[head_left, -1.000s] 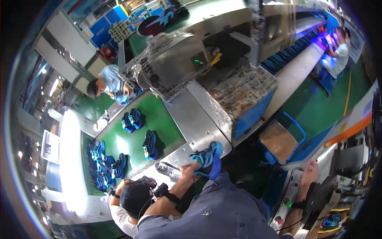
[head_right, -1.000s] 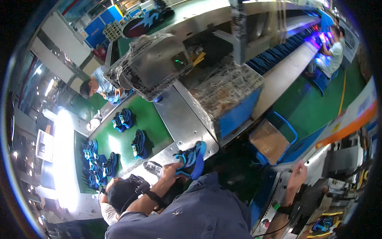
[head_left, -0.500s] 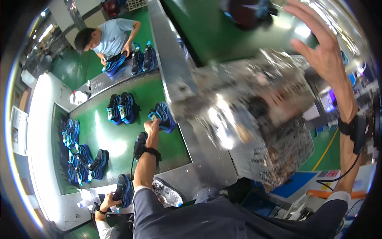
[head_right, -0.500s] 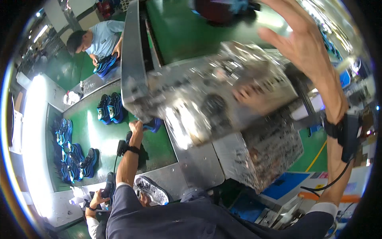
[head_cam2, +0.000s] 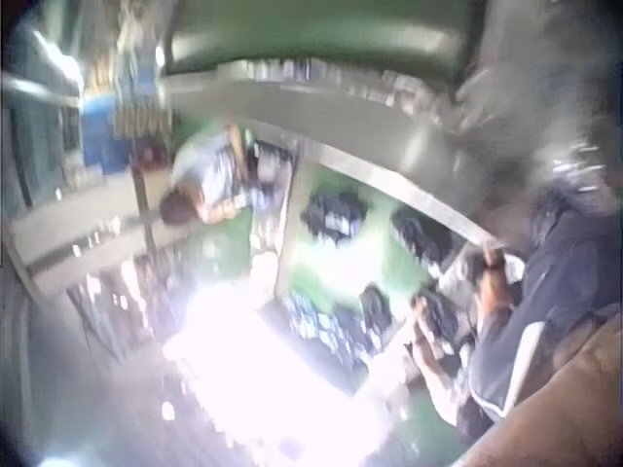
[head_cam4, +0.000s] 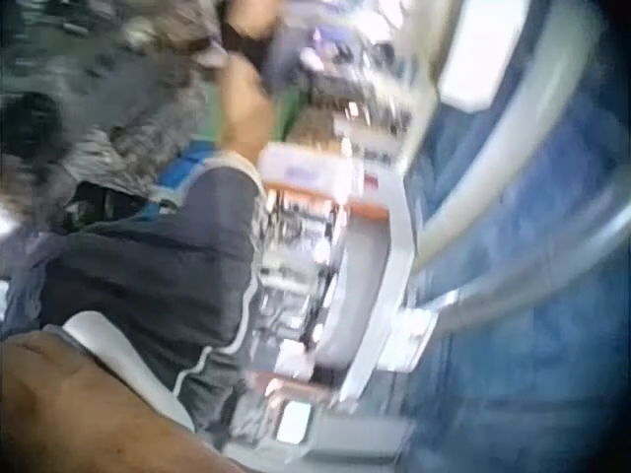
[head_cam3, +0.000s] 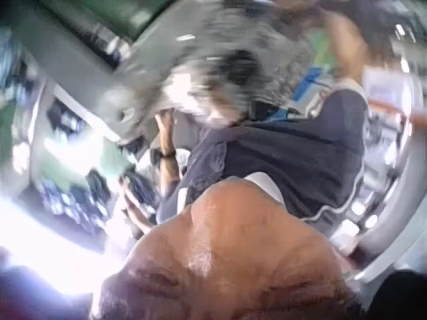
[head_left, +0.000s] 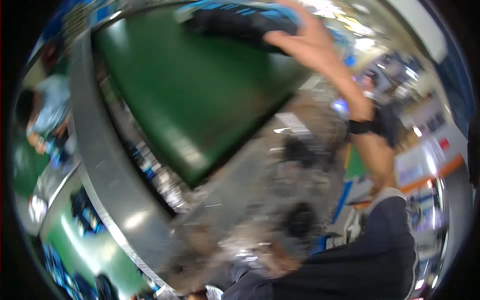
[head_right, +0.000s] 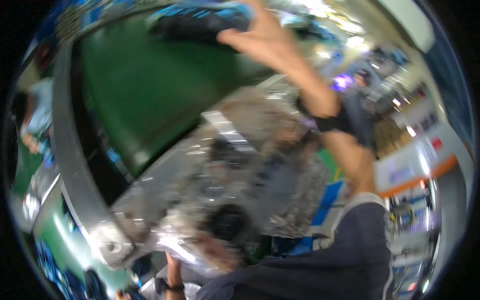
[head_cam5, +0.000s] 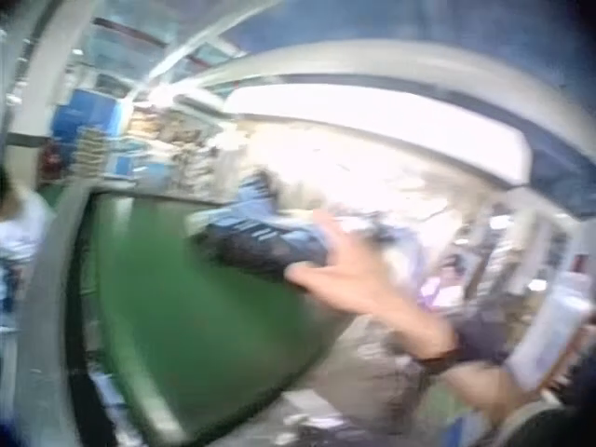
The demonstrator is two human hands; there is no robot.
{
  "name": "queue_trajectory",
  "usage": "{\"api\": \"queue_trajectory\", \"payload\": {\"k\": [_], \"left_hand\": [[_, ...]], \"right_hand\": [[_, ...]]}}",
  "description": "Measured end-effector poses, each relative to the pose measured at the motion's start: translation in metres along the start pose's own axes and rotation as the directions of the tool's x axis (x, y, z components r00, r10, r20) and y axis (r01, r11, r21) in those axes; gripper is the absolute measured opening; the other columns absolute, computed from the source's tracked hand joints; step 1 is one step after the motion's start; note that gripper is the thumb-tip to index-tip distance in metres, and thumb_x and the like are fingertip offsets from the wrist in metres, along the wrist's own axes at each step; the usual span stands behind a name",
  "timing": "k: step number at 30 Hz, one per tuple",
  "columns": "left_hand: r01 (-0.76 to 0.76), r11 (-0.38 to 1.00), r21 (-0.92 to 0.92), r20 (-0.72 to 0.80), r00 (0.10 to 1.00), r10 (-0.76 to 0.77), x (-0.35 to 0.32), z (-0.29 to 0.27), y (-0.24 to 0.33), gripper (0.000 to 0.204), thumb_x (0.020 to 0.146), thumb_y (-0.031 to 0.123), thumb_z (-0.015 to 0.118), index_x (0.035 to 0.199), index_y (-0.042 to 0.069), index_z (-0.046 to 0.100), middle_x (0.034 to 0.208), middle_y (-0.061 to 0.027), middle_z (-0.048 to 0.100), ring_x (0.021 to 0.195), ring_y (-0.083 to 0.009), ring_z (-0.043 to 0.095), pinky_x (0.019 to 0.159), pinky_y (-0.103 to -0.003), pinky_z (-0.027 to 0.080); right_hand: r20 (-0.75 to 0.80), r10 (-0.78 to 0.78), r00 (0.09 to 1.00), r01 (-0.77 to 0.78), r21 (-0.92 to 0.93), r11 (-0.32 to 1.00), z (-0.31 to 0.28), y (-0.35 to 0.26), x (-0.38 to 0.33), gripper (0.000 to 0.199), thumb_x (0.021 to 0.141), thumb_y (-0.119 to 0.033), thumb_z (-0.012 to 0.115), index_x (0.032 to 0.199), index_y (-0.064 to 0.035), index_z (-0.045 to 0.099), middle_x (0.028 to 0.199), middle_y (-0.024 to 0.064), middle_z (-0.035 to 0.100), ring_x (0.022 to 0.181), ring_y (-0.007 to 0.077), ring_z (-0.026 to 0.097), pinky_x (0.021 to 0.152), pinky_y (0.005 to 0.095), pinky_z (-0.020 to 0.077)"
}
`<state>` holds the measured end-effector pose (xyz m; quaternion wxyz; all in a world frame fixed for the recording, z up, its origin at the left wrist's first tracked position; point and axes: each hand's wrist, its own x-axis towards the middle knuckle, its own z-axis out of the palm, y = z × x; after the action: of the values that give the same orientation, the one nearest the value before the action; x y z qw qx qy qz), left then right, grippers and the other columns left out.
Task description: Operate a shoe lasting machine to shape the upper of the shoe over a last.
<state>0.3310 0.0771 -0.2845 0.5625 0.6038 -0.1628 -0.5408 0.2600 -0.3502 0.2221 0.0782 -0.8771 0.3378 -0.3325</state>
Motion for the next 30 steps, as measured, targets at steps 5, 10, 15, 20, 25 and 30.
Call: {"api": "queue_trajectory", "payload": {"k": [5, 10, 15, 20, 25, 30], "left_hand": [[0.116, 0.993, -0.026, 0.398, 0.913, -0.096, -0.076, 0.137, 0.029, 0.025, 0.093, 0.009, 0.076, 0.112, -0.007, 0.073, 0.106, -0.0144, 0.075, 0.096, -0.0209, 0.071, 0.086, -0.036, 0.058], [0.05, 0.999, 0.007, 0.682, 0.731, -0.041, -0.089, 0.186, 0.135, 0.055, 0.098, 0.036, 0.072, 0.135, -0.003, 0.062, 0.127, -0.0207, 0.069, 0.109, -0.0311, 0.07, 0.099, -0.043, 0.055], [0.153, 0.945, -0.29, 0.903, 0.371, 0.217, -0.087, 0.278, 0.233, 0.104, 0.09, 0.083, 0.044, 0.156, 0.003, 0.037, 0.15, -0.0323, 0.048, 0.13, -0.0518, 0.055, 0.108, -0.067, 0.043], [0.838, 0.54, 0.077, 0.982, -0.157, 0.103, -0.138, 0.384, 0.242, 0.099, 0.094, 0.061, 0.06, 0.164, 0.007, 0.017, 0.165, -0.0271, 0.025, 0.134, -0.0581, 0.046, 0.111, -0.077, 0.031], [0.567, 0.774, 0.281, 0.957, -0.223, -0.184, -0.216, 0.431, 0.164, 0.095, 0.092, 0.067, 0.052, 0.155, -0.001, 0.036, 0.149, -0.029, 0.049, 0.103, -0.0385, 0.069, 0.079, -0.049, 0.062], [0.206, 0.952, 0.228, 0.97, -0.132, -0.203, -0.328, 0.516, 0.071, 0.07, 0.096, 0.039, 0.05, 0.152, -0.002, 0.041, 0.147, -0.023, 0.054, 0.13, -0.036, 0.058, 0.114, -0.049, 0.042]], "right_hand": [[-0.087, 0.087, 0.992, -0.037, 0.46, 0.887, -0.031, 0.044, 0.012, 0.055, 0.077, -0.021, 0.083, 0.126, -0.0005, 0.069, 0.075, -0.0009, 0.063, 0.064, 0.0078, 0.055, 0.056, 0.0257, 0.0457], [-0.282, 0.293, 0.914, 0.019, 0.749, 0.662, -0.125, 0.056, -0.063, 0.036, 0.08, -0.015, 0.077, 0.11, 0.004, 0.074, 0.085, 0.0076, 0.073, 0.071, 0.0115, 0.061, 0.061, 0.0268, 0.0481], [-0.363, 0.428, 0.828, 0.041, 0.8, 0.598, -0.242, 0.072, -0.213, 0.029, 0.091, -0.01, 0.068, 0.119, 0.0002, 0.071, 0.101, 0.0051, 0.071, 0.092, 0.0119, 0.066, 0.083, 0.0256, 0.0525], [-0.341, 0.483, 0.807, -0.19, 0.624, 0.758, -0.31, 0.075, -0.383, 0.026, 0.091, -0.015, 0.066, 0.114, -0.0033, 0.073, 0.105, 0.0031, 0.073, 0.098, 0.0115, 0.063, 0.09, 0.029, 0.0489], [-0.483, 0.696, 0.531, -0.482, 0.503, 0.717, -0.327, 0.053, -0.584, 0.054, 0.097, -0.038, 0.065, 0.139, -0.005, 0.059, 0.122, 0.0114, 0.068, 0.109, 0.0177, 0.062, 0.098, 0.033, 0.0477], [-0.434, 0.86, 0.268, -0.009, 0.892, 0.452, -0.33, -0.026, -0.793, 0.078, 0.096, -0.062, 0.06, 0.154, -0.0131, 0.045, 0.129, 0.0072, 0.065, 0.11, 0.0142, 0.061, 0.086, 0.0284, 0.0511]]}}
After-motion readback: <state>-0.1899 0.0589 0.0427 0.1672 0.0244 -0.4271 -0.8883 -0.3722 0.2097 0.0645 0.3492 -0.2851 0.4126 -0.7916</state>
